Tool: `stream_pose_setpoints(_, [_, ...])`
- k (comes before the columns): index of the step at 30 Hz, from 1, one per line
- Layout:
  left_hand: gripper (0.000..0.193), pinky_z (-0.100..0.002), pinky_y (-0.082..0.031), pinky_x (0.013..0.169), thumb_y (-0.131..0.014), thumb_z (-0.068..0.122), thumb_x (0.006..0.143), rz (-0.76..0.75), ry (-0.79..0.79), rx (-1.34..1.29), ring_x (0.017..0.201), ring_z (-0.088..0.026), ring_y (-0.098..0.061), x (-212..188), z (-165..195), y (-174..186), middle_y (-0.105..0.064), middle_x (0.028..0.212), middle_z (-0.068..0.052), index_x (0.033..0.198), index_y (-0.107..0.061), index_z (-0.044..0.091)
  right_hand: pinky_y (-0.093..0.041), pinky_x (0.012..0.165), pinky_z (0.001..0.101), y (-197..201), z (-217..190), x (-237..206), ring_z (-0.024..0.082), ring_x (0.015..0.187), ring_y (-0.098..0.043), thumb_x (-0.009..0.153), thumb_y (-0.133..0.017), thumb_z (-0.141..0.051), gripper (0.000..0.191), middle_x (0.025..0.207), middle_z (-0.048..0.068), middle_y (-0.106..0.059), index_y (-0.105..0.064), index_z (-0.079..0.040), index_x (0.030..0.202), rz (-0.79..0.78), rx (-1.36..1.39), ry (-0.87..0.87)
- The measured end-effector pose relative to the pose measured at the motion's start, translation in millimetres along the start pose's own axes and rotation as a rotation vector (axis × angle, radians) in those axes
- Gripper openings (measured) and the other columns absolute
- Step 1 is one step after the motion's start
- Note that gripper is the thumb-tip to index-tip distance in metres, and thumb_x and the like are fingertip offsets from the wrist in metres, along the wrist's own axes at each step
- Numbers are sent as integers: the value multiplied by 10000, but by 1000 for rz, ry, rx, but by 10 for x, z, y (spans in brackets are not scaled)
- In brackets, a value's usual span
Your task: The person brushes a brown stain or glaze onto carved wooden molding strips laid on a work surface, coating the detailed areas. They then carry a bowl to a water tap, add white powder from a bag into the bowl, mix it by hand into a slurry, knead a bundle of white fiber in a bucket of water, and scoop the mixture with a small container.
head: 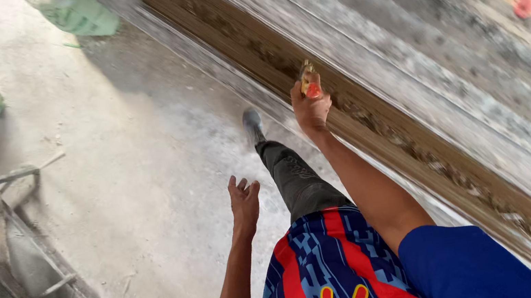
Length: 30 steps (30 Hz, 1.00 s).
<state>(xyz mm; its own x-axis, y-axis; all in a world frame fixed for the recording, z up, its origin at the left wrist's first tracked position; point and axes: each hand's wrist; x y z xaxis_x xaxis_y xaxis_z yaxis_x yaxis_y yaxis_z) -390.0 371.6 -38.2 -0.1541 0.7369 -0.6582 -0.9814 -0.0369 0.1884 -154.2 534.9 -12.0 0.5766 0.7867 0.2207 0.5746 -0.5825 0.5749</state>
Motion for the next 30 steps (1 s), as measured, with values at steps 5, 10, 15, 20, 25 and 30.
stream_pose_setpoints(5, [877, -371, -496, 1060, -660, 234, 937, 30, -17, -19, 1322, -305, -573, 969, 783, 468, -455, 1544, -258, 1605, -137, 13, -547, 614, 471, -1270, -745, 547, 338, 655, -696, 879, -771, -265, 297, 750, 127, -709, -616, -145, 1101, 3, -139, -109])
stream_pose_setpoints(10, [868, -374, -529, 1014, -683, 203, 932, 7, 6, 124, 1288, -282, -589, 1725, 1635, 955, -460, 1534, -239, 1595, -150, 31, -581, 621, 396, -2234, -1515, 1022, 246, 704, -727, 950, -683, -214, 261, 831, 108, -719, -604, -139, 1188, -86, 97, -191])
stream_pose_setpoints(15, [831, -365, -536, 983, -662, 159, 952, -5, -130, 33, 1233, -265, -597, 2657, 2475, 1263, -450, 1531, -239, 1597, -156, 23, -592, 623, 370, -2984, -2174, 1641, 222, 733, -718, 974, -652, -216, 277, 888, 98, -724, -617, -121, 1232, -230, 154, -228])
stream_pose_setpoints(20, [791, -352, -513, 938, -658, 132, 949, -114, -156, 63, 1197, -262, -590, 3290, 2997, 1319, -498, 1509, -247, 1591, -206, 35, -603, 625, 344, -3127, -1954, 1833, 198, 762, -710, 997, -620, -217, 301, 945, 88, -730, -629, -103, 1276, -371, 269, -331])
stream_pose_setpoints(25, [704, -349, -502, 1017, -638, 174, 991, -367, -176, 220, 1307, -252, -553, 3798, 3297, 1309, -459, 1536, -222, 1576, -282, 11, -571, 597, 285, -1764, -720, 830, 178, 794, -654, 1079, -488, -221, 344, 1061, 123, -670, -552, -85, 1389, -520, -184, -283])
stream_pose_setpoints(30, [675, -359, -524, 983, -674, 253, 978, -554, -303, 325, 1293, -266, -597, 4342, 3509, 1066, -540, 1462, -216, 1515, -368, -20, -561, 537, 288, 301, 26, -145, 154, 712, -644, 1059, -498, -261, 314, 963, 96, -670, -572, -76, 1302, 107, -472, -804])
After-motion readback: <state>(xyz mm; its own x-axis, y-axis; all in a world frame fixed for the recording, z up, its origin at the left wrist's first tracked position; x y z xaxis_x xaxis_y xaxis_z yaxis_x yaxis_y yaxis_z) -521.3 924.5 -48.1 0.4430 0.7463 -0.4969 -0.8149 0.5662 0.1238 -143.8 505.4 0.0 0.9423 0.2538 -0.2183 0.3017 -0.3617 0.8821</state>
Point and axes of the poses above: each hand's wrist, its own x-axis towards the middle knuckle, its own y-axis out of the back of the hand, z = x × y
